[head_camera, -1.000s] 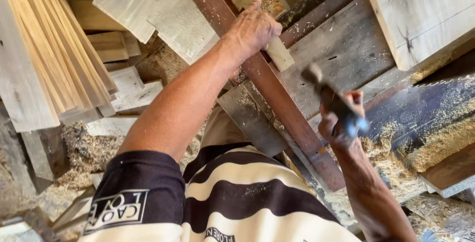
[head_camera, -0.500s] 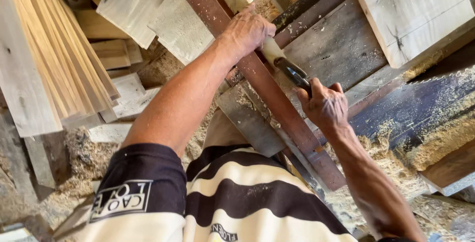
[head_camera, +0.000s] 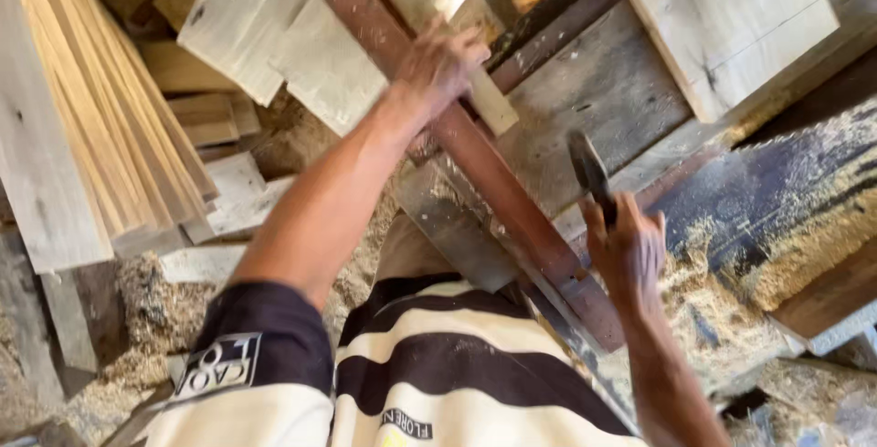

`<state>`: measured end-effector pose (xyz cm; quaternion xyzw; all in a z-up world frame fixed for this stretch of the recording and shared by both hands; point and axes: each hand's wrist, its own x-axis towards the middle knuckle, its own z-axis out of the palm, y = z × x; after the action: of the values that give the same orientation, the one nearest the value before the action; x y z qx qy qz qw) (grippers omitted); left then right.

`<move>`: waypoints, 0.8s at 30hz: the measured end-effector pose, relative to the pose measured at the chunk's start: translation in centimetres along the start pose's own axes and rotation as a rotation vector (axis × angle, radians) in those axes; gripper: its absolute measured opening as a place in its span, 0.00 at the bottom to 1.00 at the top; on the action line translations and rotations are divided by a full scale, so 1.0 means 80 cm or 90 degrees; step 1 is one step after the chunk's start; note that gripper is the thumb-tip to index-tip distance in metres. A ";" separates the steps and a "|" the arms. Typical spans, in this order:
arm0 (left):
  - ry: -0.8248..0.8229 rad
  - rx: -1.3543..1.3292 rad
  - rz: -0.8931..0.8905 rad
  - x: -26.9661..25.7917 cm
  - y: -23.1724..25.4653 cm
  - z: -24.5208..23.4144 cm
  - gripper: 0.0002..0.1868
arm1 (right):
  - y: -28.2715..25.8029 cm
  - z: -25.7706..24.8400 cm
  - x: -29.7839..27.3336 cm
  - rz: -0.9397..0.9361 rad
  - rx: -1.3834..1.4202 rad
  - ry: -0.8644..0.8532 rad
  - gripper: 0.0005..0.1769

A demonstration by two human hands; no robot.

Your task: The person takes nails from a box, places a wooden board on a frame, and hammers the nails into the wood to secure it. The person then positions another board and hammers more nails into it.

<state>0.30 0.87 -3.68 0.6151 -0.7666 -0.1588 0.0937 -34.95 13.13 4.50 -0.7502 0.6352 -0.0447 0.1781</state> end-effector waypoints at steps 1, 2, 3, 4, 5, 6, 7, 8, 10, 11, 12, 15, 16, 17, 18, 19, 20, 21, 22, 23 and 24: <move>0.126 -0.018 0.013 -0.009 0.010 -0.005 0.09 | 0.014 0.001 -0.034 0.015 0.028 0.069 0.18; 0.254 -0.018 0.005 -0.038 0.010 -0.017 0.15 | 0.028 0.005 -0.060 0.010 0.030 0.101 0.14; 0.316 -0.094 -0.101 -0.079 0.019 -0.026 0.15 | 0.044 0.008 -0.079 0.005 0.048 0.142 0.16; 0.378 -0.176 -0.176 -0.105 0.027 -0.034 0.16 | 0.061 0.010 -0.099 0.075 0.113 0.132 0.17; 0.386 -0.332 -0.372 -0.123 0.022 -0.043 0.17 | 0.075 0.018 -0.115 0.117 0.097 0.137 0.17; 0.374 -0.500 -0.577 -0.142 0.011 -0.047 0.19 | 0.092 0.022 -0.132 0.160 0.071 0.131 0.19; 0.396 -0.715 -0.687 -0.156 -0.022 -0.057 0.18 | 0.107 0.033 -0.136 0.153 0.126 0.156 0.18; 0.406 -0.936 -0.797 -0.172 -0.048 -0.063 0.17 | 0.118 0.041 -0.141 0.148 0.176 0.175 0.18; 0.440 -1.077 -0.583 -0.188 -0.077 -0.071 0.15 | 0.118 0.060 -0.144 0.180 0.273 0.210 0.18; 0.451 -1.139 -0.465 -0.183 -0.089 -0.085 0.14 | 0.110 0.067 -0.140 0.216 0.320 0.225 0.18; 0.446 -1.107 -0.456 -0.172 -0.094 -0.103 0.14 | 0.101 0.069 -0.130 0.247 0.364 0.236 0.18; 0.423 -1.010 -0.437 -0.117 -0.097 -0.162 0.14 | 0.053 0.067 -0.086 0.204 0.364 0.222 0.17; 0.413 -0.975 -0.438 -0.093 -0.105 -0.180 0.15 | 0.034 0.059 -0.069 0.191 0.367 0.204 0.16; 0.403 -0.940 -0.439 -0.077 -0.114 -0.195 0.16 | 0.010 0.053 -0.052 0.179 0.370 0.185 0.15; 0.392 -0.899 -0.413 -0.063 -0.129 -0.210 0.11 | -0.019 0.055 -0.020 0.158 0.381 0.176 0.14; 0.380 -0.857 -0.388 -0.051 -0.146 -0.219 0.08 | -0.051 0.057 0.013 0.137 0.391 0.166 0.13; 0.351 -0.825 -0.382 -0.051 -0.156 -0.218 0.08 | -0.079 0.049 0.021 0.134 0.389 0.143 0.12; 0.351 -0.728 -0.392 -0.045 -0.175 -0.216 0.08 | -0.106 0.043 0.032 0.130 0.387 0.120 0.12; 0.350 -0.628 -0.388 -0.024 -0.206 -0.217 0.08 | -0.136 0.043 0.051 0.144 0.413 0.108 0.11; 0.349 -0.529 -0.384 -0.004 -0.238 -0.218 0.08 | -0.165 0.042 0.071 0.157 0.439 0.096 0.10; 0.375 -0.476 -0.356 0.013 -0.273 -0.221 0.06 | -0.194 0.039 0.092 0.168 0.464 0.085 0.10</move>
<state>25.96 -6.64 4.92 0.7386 -0.4067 -0.2606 0.4703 -18.10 8.67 5.43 -0.5451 0.6790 -0.2927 0.3951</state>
